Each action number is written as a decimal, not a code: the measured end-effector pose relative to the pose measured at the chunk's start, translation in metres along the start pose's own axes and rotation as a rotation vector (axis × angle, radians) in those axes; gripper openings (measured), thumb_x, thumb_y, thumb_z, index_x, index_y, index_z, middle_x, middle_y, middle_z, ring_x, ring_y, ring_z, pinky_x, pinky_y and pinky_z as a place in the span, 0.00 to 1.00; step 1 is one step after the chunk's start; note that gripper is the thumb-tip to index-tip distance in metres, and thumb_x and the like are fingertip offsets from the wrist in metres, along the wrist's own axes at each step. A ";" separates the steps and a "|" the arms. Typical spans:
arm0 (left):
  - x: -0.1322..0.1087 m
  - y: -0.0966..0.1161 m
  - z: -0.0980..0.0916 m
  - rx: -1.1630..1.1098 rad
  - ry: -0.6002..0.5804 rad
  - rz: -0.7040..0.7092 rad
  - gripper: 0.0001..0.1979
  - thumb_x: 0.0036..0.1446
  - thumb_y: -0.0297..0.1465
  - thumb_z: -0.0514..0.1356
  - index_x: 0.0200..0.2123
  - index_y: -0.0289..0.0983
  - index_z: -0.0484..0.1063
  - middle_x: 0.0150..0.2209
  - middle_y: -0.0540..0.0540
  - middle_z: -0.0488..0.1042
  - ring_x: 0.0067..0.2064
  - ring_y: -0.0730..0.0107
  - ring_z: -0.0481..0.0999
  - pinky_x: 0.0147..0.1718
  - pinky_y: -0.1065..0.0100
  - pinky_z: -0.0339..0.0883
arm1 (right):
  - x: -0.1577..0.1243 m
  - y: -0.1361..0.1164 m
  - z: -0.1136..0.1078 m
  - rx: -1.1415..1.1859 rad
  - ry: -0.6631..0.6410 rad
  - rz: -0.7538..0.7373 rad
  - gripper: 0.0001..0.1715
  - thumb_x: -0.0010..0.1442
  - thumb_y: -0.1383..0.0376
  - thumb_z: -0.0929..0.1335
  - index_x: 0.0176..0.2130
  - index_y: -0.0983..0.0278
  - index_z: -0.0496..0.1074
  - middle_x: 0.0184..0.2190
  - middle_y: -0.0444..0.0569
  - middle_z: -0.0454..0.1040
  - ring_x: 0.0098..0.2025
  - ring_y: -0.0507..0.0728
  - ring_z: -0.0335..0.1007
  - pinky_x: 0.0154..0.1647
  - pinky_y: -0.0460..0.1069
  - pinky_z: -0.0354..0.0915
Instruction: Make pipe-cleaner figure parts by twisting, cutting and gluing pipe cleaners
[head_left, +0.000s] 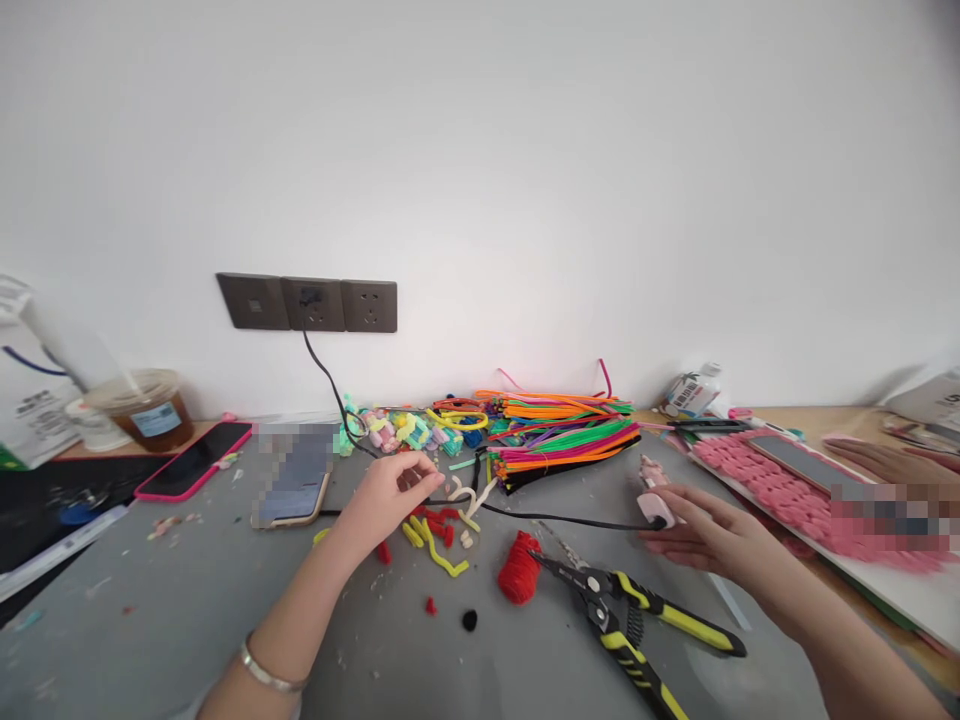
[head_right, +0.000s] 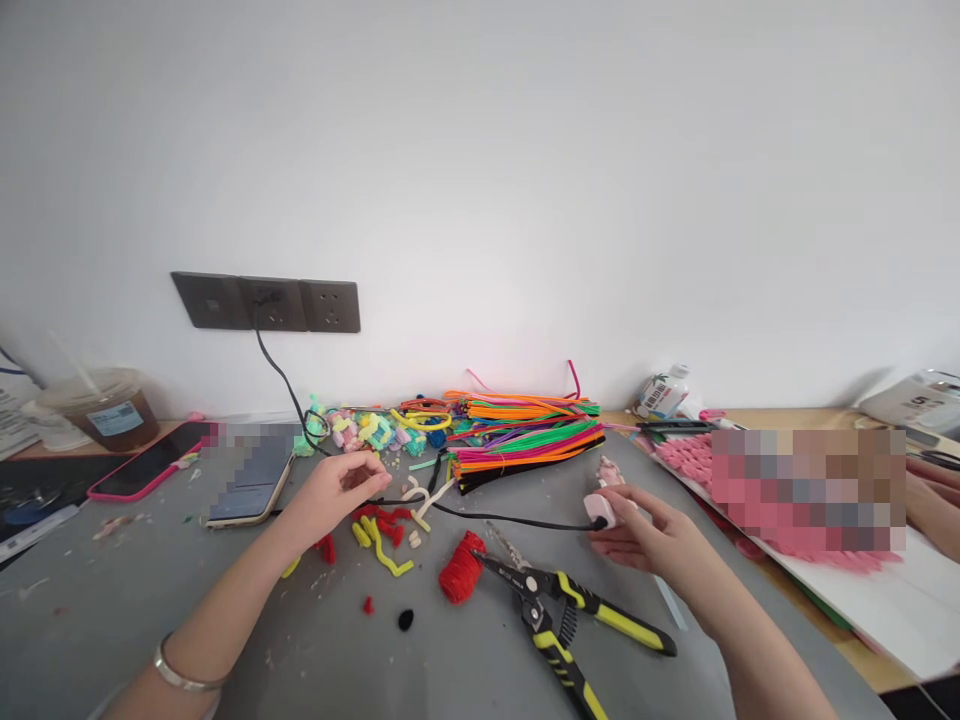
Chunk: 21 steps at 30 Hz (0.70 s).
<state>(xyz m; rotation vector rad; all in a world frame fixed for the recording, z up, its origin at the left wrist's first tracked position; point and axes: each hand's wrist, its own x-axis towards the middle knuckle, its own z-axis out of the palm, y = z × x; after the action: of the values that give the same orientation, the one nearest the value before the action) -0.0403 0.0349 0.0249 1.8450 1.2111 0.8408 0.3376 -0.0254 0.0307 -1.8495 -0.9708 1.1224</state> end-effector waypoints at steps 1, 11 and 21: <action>0.000 0.000 0.000 0.000 0.002 0.000 0.14 0.60 0.41 0.57 0.29 0.38 0.71 0.28 0.50 0.70 0.29 0.69 0.64 0.29 0.70 0.57 | -0.004 0.004 0.000 0.022 0.005 -0.026 0.24 0.58 0.50 0.68 0.48 0.61 0.70 0.32 0.56 0.83 0.38 0.66 0.82 0.44 0.56 0.78; -0.001 0.002 0.002 0.025 -0.007 0.018 0.15 0.59 0.42 0.57 0.28 0.37 0.71 0.27 0.50 0.73 0.29 0.69 0.68 0.30 0.70 0.60 | -0.028 -0.017 0.024 0.136 0.404 -0.455 0.21 0.54 0.48 0.70 0.44 0.56 0.74 0.34 0.49 0.82 0.47 0.65 0.79 0.54 0.56 0.73; -0.003 -0.002 0.002 0.007 -0.100 0.027 0.23 0.64 0.46 0.49 0.29 0.38 0.75 0.31 0.46 0.80 0.35 0.63 0.77 0.37 0.68 0.67 | -0.012 -0.065 0.041 0.052 0.423 -0.807 0.20 0.59 0.53 0.69 0.47 0.59 0.76 0.34 0.49 0.78 0.37 0.58 0.77 0.44 0.54 0.74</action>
<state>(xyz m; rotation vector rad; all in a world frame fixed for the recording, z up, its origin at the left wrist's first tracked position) -0.0402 0.0322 0.0219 1.8899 1.1305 0.7499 0.2823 0.0007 0.0780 -1.3454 -1.2367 0.2533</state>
